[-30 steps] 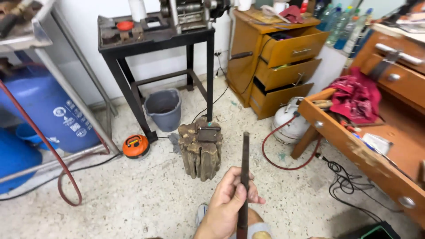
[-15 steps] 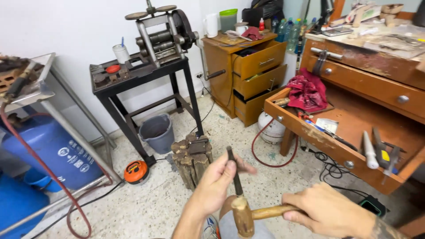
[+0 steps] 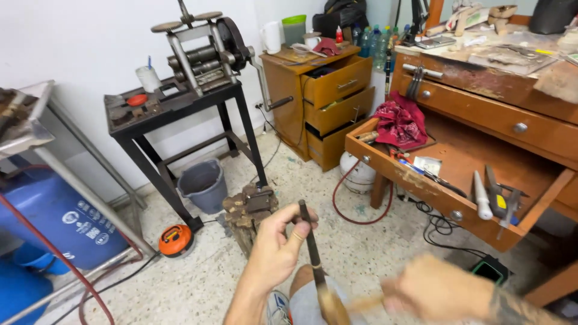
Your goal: Hammering a metal ring on a mandrel using a mallet to shape or size it.
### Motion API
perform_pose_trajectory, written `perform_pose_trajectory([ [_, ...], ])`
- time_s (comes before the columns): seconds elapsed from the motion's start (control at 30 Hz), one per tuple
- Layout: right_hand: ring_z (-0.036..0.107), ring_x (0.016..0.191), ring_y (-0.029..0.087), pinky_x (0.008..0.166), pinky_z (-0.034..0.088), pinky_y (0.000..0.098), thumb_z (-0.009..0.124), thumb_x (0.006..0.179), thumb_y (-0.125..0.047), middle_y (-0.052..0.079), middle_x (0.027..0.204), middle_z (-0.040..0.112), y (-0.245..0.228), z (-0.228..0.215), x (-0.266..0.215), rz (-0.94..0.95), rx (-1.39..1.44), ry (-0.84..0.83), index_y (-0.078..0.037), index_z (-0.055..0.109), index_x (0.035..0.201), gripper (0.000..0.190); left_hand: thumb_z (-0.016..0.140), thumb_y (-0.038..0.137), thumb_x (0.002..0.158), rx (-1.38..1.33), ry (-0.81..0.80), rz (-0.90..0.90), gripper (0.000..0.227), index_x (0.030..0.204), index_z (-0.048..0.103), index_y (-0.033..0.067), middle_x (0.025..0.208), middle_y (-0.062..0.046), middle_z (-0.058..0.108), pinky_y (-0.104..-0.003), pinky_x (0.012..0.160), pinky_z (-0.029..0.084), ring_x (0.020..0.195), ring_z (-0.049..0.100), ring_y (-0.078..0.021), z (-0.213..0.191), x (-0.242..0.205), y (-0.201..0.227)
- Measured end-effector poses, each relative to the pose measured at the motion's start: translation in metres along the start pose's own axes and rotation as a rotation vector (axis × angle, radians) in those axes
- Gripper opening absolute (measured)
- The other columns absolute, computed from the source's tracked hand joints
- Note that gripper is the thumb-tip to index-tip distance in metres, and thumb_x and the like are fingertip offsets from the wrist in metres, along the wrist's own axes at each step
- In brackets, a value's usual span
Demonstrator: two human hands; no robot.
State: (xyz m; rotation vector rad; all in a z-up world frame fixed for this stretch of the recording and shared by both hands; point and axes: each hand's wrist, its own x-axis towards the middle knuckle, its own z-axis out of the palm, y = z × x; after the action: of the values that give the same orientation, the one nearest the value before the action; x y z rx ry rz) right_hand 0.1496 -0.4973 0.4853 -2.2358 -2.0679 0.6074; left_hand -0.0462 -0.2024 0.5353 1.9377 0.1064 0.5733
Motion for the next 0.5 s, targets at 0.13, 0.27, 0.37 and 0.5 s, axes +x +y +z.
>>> perform_pose_trajectory([
  [0.13, 0.07, 0.054, -0.004, 0.045, 0.065, 0.0142, 0.062, 0.124, -0.044, -0.019, 0.071, 0.073, -0.007, -0.017, -0.003, 0.141, 0.154, 0.208, -0.033, 0.074, 0.102, 0.028, 0.056, 0.066, 0.112, 0.082, -0.027, 0.076, 0.06, 0.113, 0.085, 0.0131, 0.115, -0.003, 0.089, -0.042, 0.1, 0.066, 0.113, 0.084, -0.0209, -0.009, 0.004, 0.012],
  [0.27, 0.077, 0.068, 0.031, 0.065, 0.057, 0.0459, 0.066, 0.133, -0.069, 0.003, 0.076, 0.074, -0.016, 0.0, -0.008, -0.094, 0.001, -0.208, -0.022, 0.07, 0.099, 0.058, 0.062, 0.048, 0.115, 0.128, -0.023, 0.04, 0.043, 0.12, 0.088, 0.0148, 0.126, -0.002, 0.091, -0.045, 0.113, 0.059, 0.128, 0.08, -0.0213, -0.015, -0.002, 0.018],
  [0.37, 0.077, 0.059, -0.002, 0.052, 0.069, 0.0169, 0.065, 0.125, -0.055, -0.024, 0.074, 0.074, 0.017, 0.024, -0.006, 0.004, 0.046, 0.095, -0.037, 0.077, 0.104, 0.03, 0.059, 0.058, 0.115, -0.029, -0.043, 0.07, 0.054, 0.125, 0.083, 0.0106, 0.137, -0.008, 0.089, -0.046, 0.117, 0.063, 0.134, 0.081, -0.0248, -0.011, -0.011, 0.009],
  [0.5, 0.061, 0.065, 0.016, 0.063, 0.063, 0.0355, 0.096, 0.089, -0.038, -0.003, 0.078, 0.059, 0.031, 0.079, 0.021, 0.214, 0.8, 0.749, -0.019, 0.064, 0.083, 0.038, 0.052, 0.068, 0.115, -0.089, -0.099, 0.077, 0.065, 0.139, 0.075, 0.0115, 0.15, -0.015, 0.084, -0.053, 0.122, 0.064, 0.143, 0.079, -0.0313, -0.001, -0.026, -0.002],
])
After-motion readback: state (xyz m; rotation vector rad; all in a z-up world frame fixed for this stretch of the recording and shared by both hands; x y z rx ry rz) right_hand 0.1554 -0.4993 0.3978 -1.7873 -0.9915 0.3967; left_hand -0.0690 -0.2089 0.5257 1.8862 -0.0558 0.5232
